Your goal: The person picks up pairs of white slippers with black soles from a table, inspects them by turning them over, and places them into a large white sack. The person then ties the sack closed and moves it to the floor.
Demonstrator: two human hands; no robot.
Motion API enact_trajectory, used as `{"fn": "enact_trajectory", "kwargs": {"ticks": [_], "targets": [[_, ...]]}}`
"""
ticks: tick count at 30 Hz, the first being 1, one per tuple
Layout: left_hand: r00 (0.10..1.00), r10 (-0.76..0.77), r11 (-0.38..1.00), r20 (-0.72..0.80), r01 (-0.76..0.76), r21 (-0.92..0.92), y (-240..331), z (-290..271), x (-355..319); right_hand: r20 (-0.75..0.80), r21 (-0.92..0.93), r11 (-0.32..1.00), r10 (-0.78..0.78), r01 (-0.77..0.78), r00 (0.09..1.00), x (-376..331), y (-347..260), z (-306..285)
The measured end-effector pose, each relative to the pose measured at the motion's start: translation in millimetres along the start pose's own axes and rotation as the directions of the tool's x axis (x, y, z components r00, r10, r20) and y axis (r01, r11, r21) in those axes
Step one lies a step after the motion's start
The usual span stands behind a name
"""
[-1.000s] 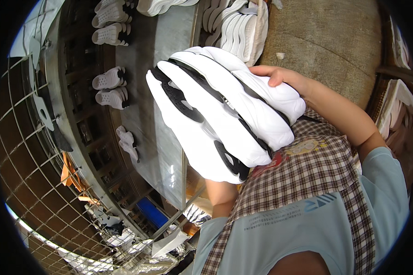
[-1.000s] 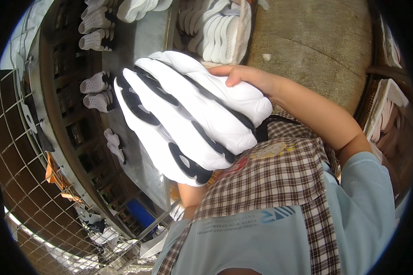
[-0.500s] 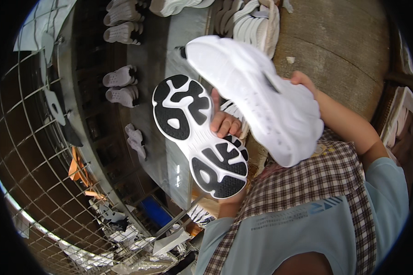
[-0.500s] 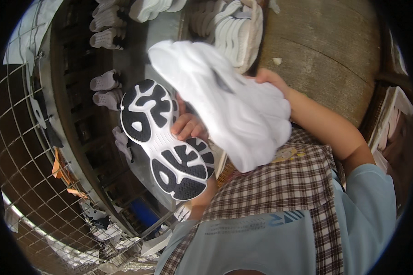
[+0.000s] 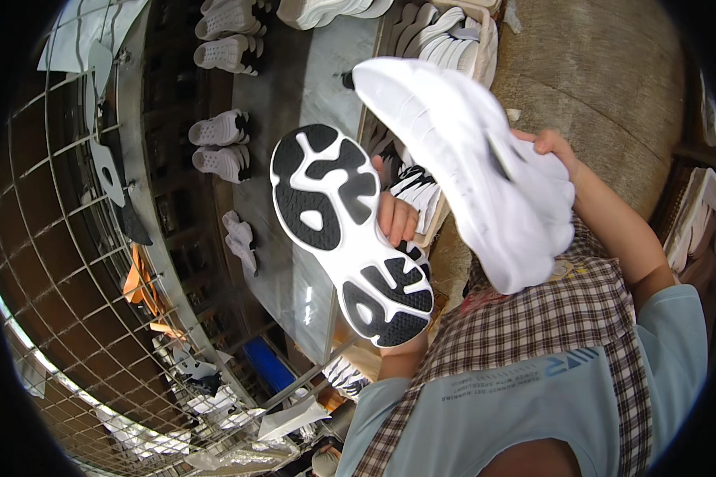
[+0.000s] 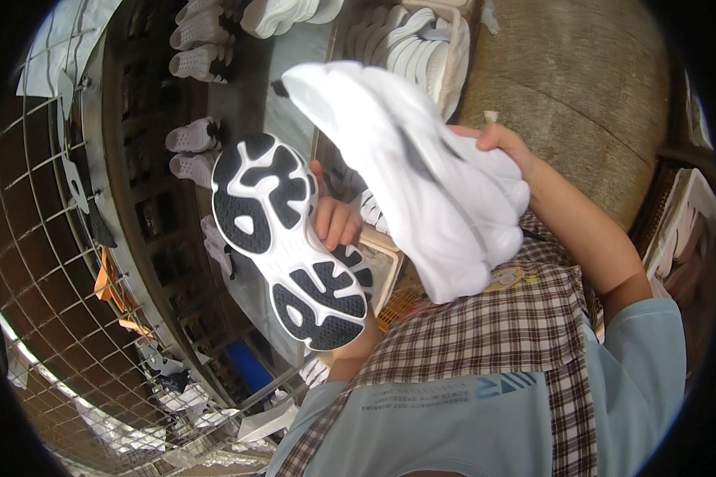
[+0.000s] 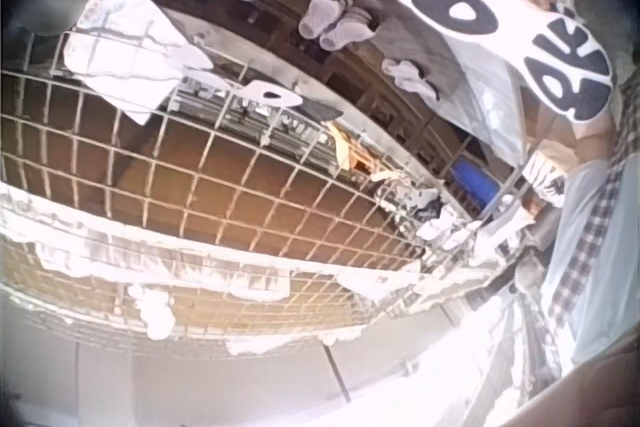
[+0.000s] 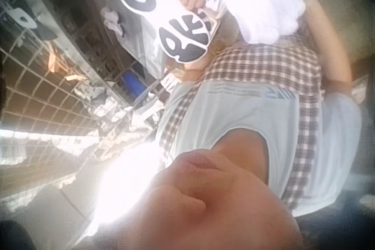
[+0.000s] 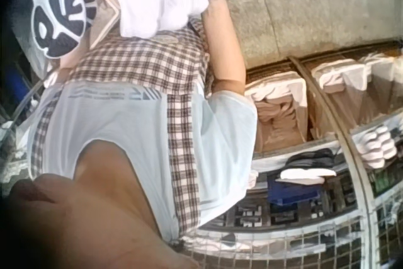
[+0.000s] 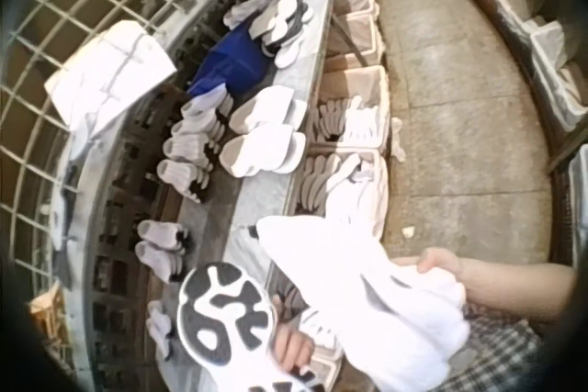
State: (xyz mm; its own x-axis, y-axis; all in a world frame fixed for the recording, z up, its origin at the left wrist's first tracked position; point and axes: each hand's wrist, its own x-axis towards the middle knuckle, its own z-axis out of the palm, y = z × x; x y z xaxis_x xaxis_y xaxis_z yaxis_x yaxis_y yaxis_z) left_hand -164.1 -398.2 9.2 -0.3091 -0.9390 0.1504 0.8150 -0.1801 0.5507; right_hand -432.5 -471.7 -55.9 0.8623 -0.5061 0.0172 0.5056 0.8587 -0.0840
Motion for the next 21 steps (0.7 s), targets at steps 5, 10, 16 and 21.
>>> {"fn": "enact_trajectory", "kwargs": {"ticks": [5,10,16,21], "targets": [[0.936,-0.036,0.974,-0.351,0.112,0.199,7.4,21.1,1.2,-0.02,-0.157,0.987,0.032,-0.034,0.999,8.7,6.0,-9.4],[0.954,-0.058,0.996,-0.294,0.036,-0.079,1.4,33.1,9.3,0.035,0.075,0.993,0.086,-0.088,0.996,9.7,19.5,-22.0],[0.991,-0.002,0.888,-0.137,-0.061,-0.456,3.3,37.4,18.9,0.053,0.103,0.992,0.07,-0.075,0.996,1.2,19.0,-33.6],[0.99,0.074,0.824,-0.122,-0.13,-0.552,-0.6,35.2,11.7,-0.017,0.074,0.995,0.073,-0.071,0.997,-7.8,11.9,-39.5]]}}
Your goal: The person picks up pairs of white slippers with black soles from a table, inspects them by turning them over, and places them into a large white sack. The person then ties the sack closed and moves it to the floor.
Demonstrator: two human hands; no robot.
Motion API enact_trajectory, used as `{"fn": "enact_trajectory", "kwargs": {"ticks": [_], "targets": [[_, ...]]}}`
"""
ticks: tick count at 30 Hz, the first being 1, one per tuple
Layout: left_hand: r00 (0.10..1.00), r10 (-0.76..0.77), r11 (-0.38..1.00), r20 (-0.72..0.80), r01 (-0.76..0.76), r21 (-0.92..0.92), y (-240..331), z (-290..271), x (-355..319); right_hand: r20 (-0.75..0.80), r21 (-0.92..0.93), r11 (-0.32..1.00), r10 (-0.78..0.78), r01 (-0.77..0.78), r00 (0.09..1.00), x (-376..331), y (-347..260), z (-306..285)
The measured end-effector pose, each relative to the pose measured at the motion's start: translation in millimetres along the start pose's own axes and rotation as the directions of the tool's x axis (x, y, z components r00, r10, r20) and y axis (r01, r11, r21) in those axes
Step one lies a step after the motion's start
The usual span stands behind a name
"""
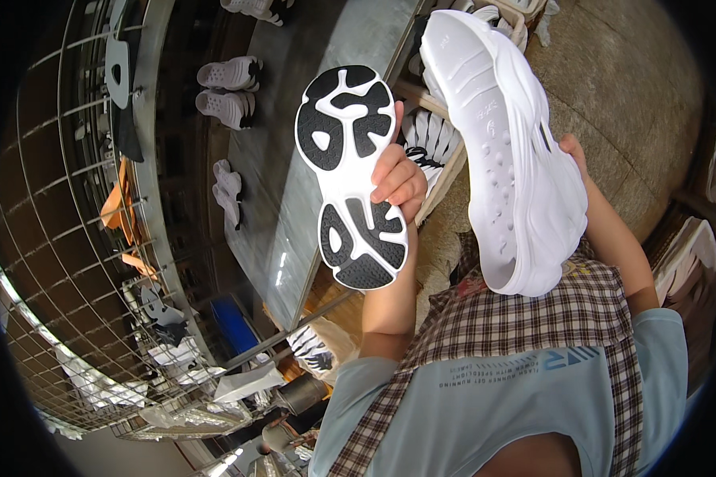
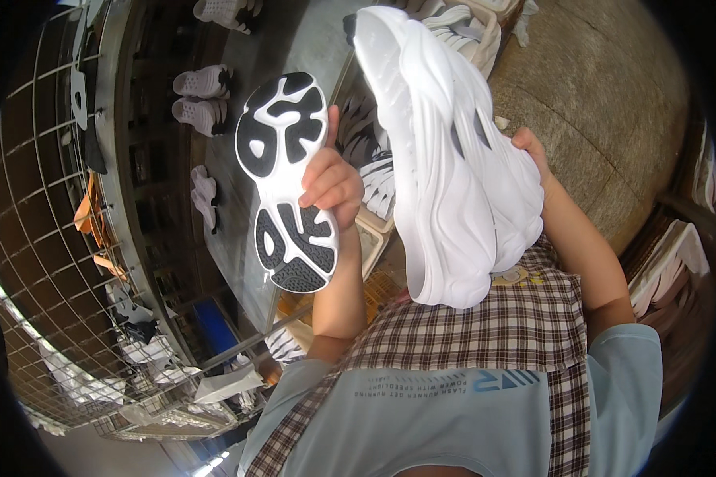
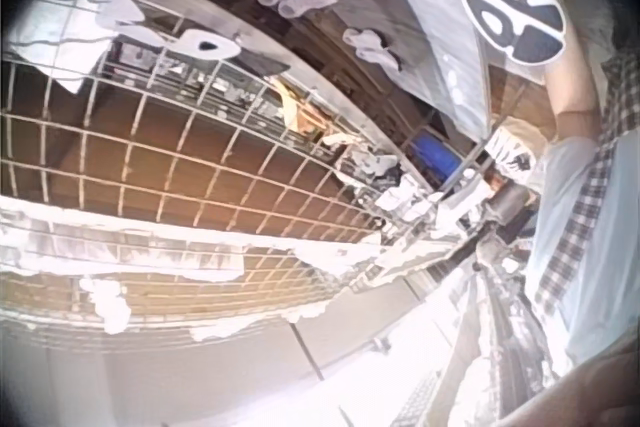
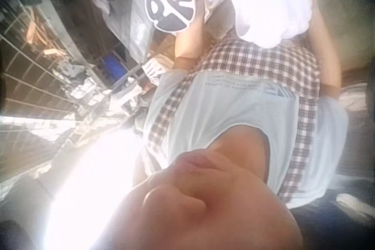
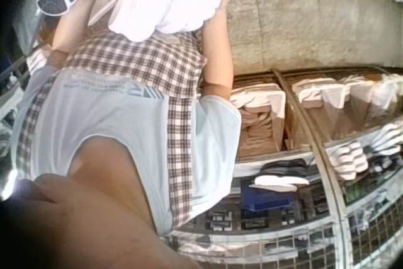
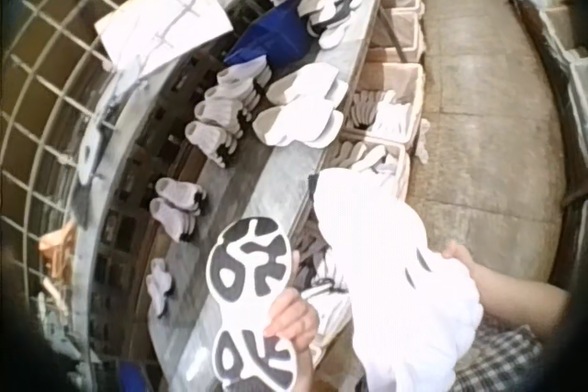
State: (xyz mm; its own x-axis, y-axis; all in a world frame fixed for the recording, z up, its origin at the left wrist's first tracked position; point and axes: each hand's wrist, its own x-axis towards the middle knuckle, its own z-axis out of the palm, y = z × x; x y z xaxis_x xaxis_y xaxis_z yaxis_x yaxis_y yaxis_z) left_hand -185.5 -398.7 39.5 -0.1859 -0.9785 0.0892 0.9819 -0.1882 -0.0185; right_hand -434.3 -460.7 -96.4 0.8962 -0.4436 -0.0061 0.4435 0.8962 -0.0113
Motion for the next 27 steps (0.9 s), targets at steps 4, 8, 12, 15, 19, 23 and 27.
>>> {"fn": "enact_trajectory", "kwargs": {"ticks": [4,8,12,15,19,23,27], "targets": [[1.0,-0.02,0.999,0.016,0.02,0.029,-2.5,6.6,1.4,-0.033,0.011,1.0,0.018,-0.018,0.999,-5.0,-0.9,0.9],[0.994,-0.108,0.973,-0.016,0.109,0.206,-12.9,25.5,5.0,-0.041,-0.05,0.999,-0.004,0.002,0.999,-3.6,-0.9,6.2],[0.638,0.492,0.596,-0.593,0.249,0.763,-35.3,13.4,-14.2,-0.109,-0.242,0.97,-0.066,0.038,0.992,1.5,-3.9,12.8],[0.665,0.355,0.438,-0.657,0.502,0.746,-14.1,-7.8,-26.3,-0.104,-0.241,0.971,-0.013,-0.012,0.994,-0.1,-6.8,15.3],[0.553,0.394,0.431,-0.734,0.595,0.679,0.3,-40.5,-29.0,-0.229,-0.539,0.823,0.063,-0.18,0.971,1.6,-15.9,2.4],[0.646,0.364,0.486,-0.671,0.483,0.729,-56.5,-61.1,-18.3,-0.222,-0.825,0.488,0.182,-0.284,0.958,13.2,-31.8,-36.4],[0.794,0.535,-0.498,-0.287,0.572,0.652,-78.7,-60.9,-4.1,-0.256,-0.83,0.374,0.404,-0.415,0.878,17.0,-36.0,-89.1]]}}
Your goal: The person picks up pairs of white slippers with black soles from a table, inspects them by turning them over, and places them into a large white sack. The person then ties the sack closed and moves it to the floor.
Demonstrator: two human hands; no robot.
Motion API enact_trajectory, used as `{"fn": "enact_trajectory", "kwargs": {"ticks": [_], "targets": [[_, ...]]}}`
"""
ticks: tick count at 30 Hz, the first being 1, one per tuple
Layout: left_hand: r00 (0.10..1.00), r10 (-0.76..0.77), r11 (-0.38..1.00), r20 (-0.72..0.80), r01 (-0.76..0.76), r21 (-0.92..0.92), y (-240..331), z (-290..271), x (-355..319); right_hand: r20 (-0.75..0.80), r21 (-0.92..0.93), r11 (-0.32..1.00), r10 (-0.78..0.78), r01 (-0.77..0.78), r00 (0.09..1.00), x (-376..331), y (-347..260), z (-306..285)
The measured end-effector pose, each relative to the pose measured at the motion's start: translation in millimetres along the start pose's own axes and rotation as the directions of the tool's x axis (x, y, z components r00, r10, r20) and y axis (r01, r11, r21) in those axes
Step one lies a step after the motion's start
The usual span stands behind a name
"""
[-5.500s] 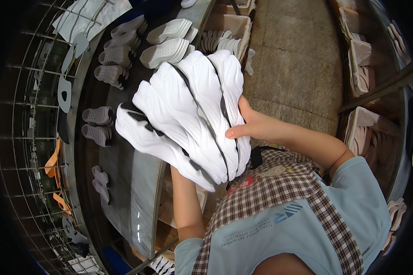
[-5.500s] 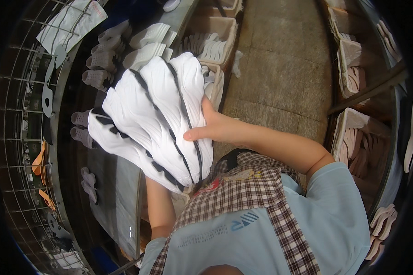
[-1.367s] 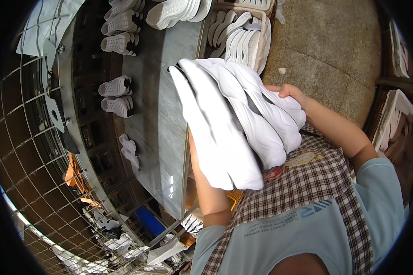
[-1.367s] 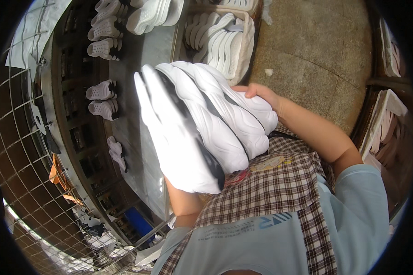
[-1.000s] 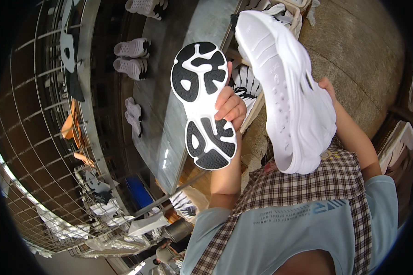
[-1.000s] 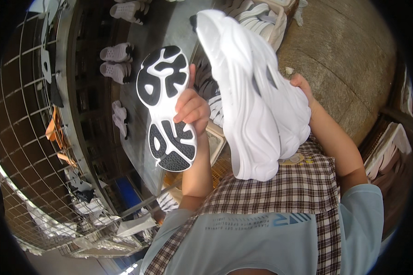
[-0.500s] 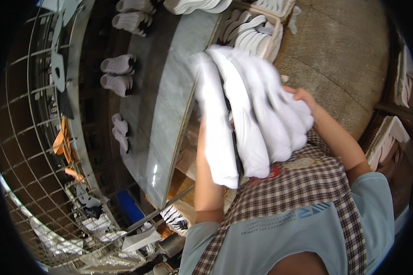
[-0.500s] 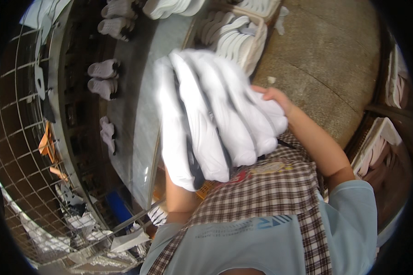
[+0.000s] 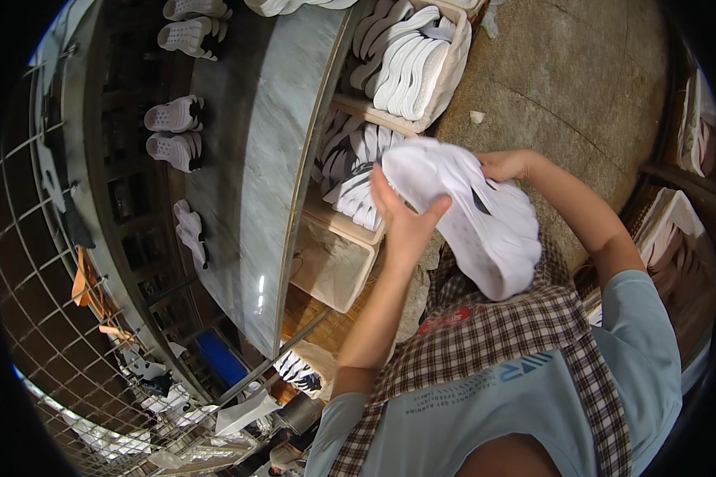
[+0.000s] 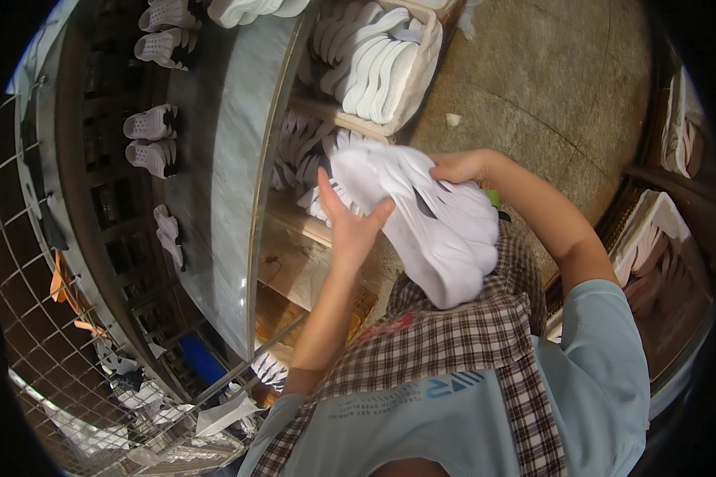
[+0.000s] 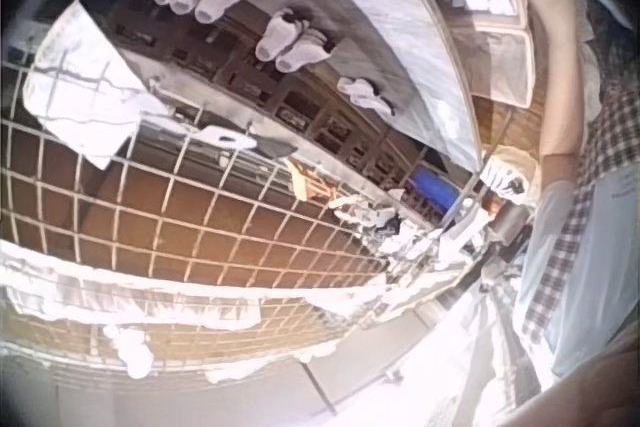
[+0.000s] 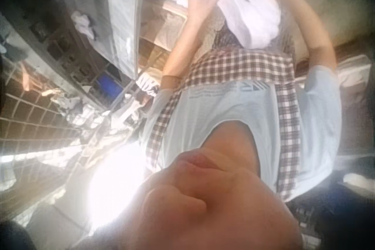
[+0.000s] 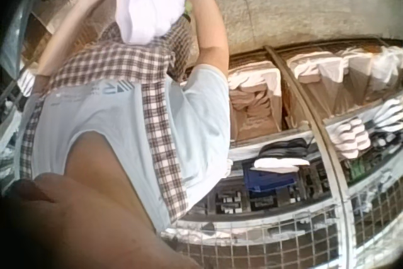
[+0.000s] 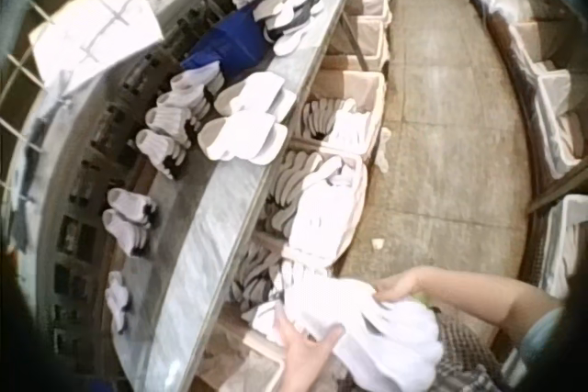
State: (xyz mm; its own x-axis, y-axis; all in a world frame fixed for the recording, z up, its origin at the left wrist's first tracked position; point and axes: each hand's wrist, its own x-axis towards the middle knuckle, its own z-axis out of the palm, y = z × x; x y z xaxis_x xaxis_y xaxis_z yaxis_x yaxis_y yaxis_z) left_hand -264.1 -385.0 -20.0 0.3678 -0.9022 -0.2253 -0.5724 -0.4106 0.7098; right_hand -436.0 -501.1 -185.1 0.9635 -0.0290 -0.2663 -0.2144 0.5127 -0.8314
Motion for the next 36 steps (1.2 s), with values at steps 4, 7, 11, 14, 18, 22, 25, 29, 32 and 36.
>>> {"fn": "enact_trajectory", "kwargs": {"ticks": [4,7,11,14,18,22,25,29,32,36], "targets": [[0.86,0.0,0.987,0.51,-0.081,0.138,-35.5,-47.5,46.2,0.299,-0.129,0.984,0.157,-0.123,0.941,23.0,52.2,-5.2],[0.136,-0.294,0.936,0.946,0.241,0.256,-80.5,-42.9,57.8,0.362,-0.307,0.943,0.241,-0.129,0.9,47.4,94.7,15.5],[0.174,-0.207,0.739,0.963,0.673,0.037,-136.3,-26.4,4.2,0.479,-0.253,0.95,0.289,-0.185,0.829,61.4,127.5,54.4],[0.234,-0.249,0.63,0.94,0.776,-0.026,-181.2,-28.6,-34.1,0.505,-0.044,0.97,0.23,-0.241,0.832,72.3,128.1,78.1],[0.35,-0.341,0.541,0.872,0.832,-0.122,-234.9,-64.8,-54.4,0.151,-0.257,0.957,0.177,-0.134,0.973,110.0,119.7,59.9],[0.701,-0.441,0.512,0.561,0.71,-0.484,-289.4,-122.1,-42.7,-0.777,0.122,0.988,0.036,0.094,0.628,133.2,144.9,23.5],[0.947,-0.308,0.851,0.094,0.318,-0.418,-346.5,-147.9,3.1,-0.794,0.173,0.968,0.028,0.182,0.607,128.9,187.7,24.0],[0.966,0.103,0.928,-0.239,-0.007,0.373,-428.7,-138.4,120.4,-0.791,0.256,0.966,0.184,0.041,0.583,118.7,249.3,47.8],[0.944,0.317,0.79,-0.096,-0.206,0.578,-476.6,-105.8,191.9,-0.789,0.372,0.927,0.292,0.043,0.541,115.4,287.3,65.0],[0.837,0.464,0.503,0.288,-0.517,0.692,-496.8,-64.0,223.4,-0.77,0.455,0.891,0.396,-0.006,0.499,104.5,327.2,72.9]]}}
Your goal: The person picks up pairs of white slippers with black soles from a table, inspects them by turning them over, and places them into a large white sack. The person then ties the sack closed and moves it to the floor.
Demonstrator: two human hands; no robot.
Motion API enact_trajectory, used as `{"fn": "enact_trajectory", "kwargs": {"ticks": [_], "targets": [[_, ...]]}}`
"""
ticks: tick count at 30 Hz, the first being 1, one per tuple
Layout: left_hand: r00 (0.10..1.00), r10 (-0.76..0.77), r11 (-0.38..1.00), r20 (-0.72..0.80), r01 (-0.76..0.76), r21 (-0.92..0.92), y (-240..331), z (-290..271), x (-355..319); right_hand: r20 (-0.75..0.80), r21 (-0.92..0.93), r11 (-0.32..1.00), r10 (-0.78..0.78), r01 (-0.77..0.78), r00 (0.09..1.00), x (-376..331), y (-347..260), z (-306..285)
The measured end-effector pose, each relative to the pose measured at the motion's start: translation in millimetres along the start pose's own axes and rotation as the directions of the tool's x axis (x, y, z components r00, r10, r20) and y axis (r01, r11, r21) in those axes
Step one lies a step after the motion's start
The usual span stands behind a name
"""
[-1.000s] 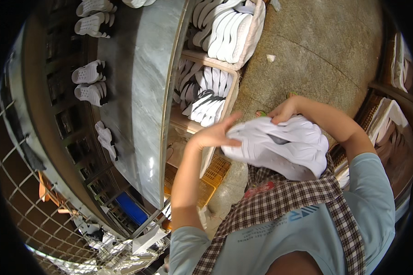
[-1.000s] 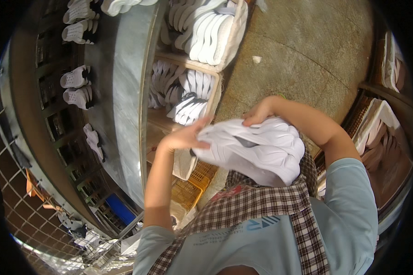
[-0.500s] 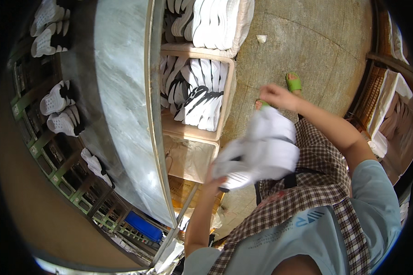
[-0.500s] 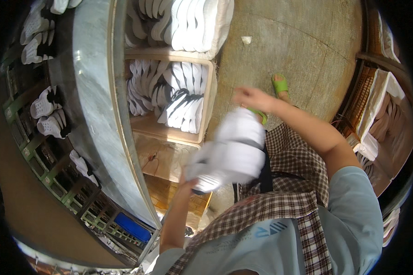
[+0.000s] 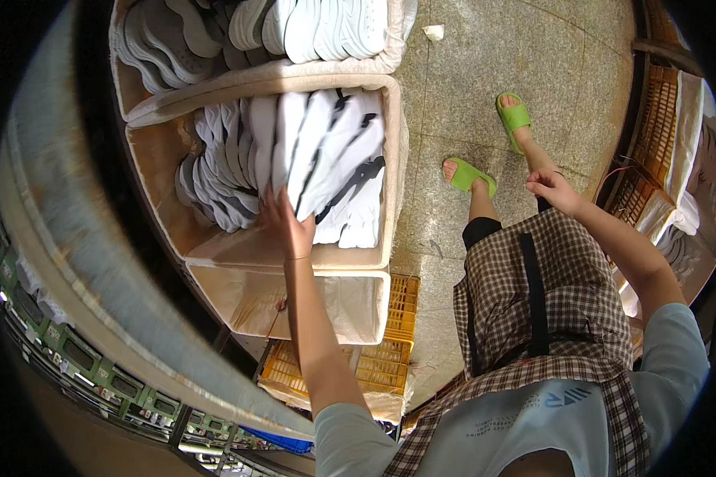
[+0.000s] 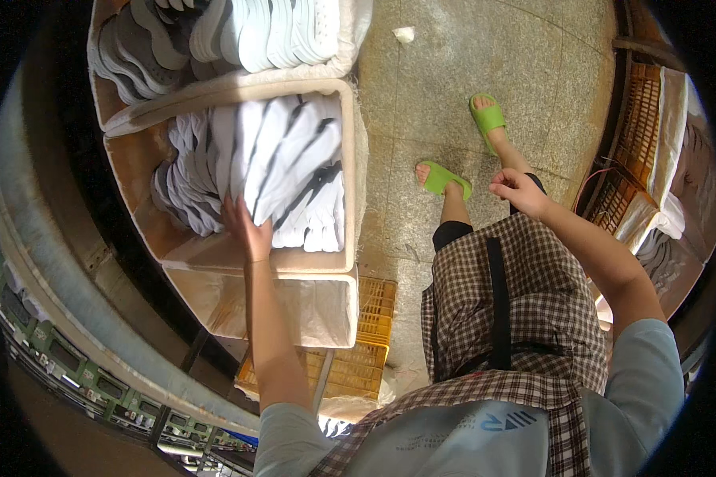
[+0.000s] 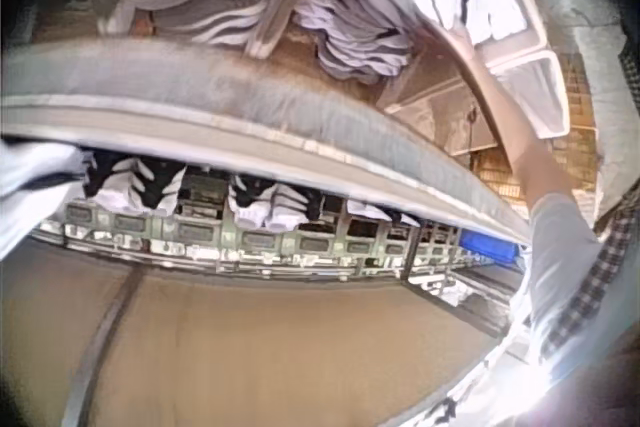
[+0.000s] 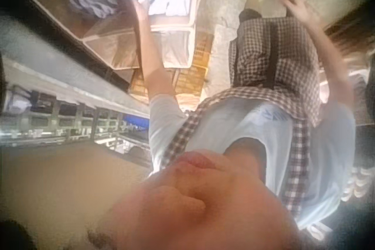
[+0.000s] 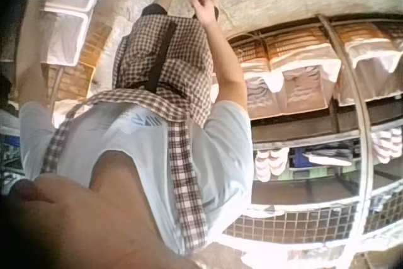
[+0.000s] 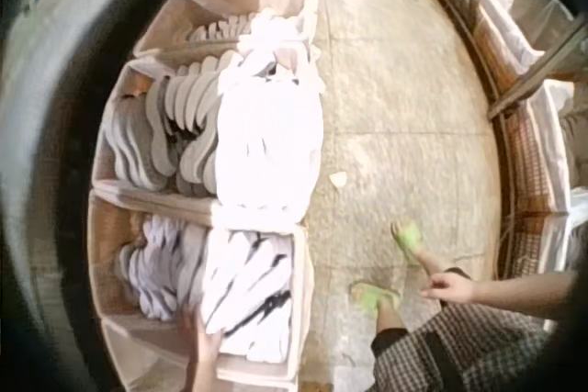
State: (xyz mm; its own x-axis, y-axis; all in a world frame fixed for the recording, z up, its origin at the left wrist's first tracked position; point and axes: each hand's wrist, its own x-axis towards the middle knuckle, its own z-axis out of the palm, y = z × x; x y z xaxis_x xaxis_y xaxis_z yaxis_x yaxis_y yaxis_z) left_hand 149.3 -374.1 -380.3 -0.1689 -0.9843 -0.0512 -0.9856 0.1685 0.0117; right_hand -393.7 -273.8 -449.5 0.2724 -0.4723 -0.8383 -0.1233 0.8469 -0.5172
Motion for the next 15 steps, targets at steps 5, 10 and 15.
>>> {"fn": "enact_trajectory", "kwargs": {"ticks": [5,10,15], "targets": [[0.992,0.018,0.996,0.128,-0.007,-0.086,-0.6,-10.9,40.5,-0.036,-0.085,0.989,0.116,-0.118,0.993,9.2,18.9,-1.9],[0.988,-0.105,0.994,0.117,0.102,0.032,18.6,-2.4,43.1,0.016,0.015,1.0,0.026,-0.026,1.0,17.7,10.1,17.7],[0.939,-0.305,0.95,0.159,0.288,0.121,16.4,17.2,33.4,0.005,0.01,1.0,0.002,-0.002,1.0,10.0,-10.5,24.6]]}}
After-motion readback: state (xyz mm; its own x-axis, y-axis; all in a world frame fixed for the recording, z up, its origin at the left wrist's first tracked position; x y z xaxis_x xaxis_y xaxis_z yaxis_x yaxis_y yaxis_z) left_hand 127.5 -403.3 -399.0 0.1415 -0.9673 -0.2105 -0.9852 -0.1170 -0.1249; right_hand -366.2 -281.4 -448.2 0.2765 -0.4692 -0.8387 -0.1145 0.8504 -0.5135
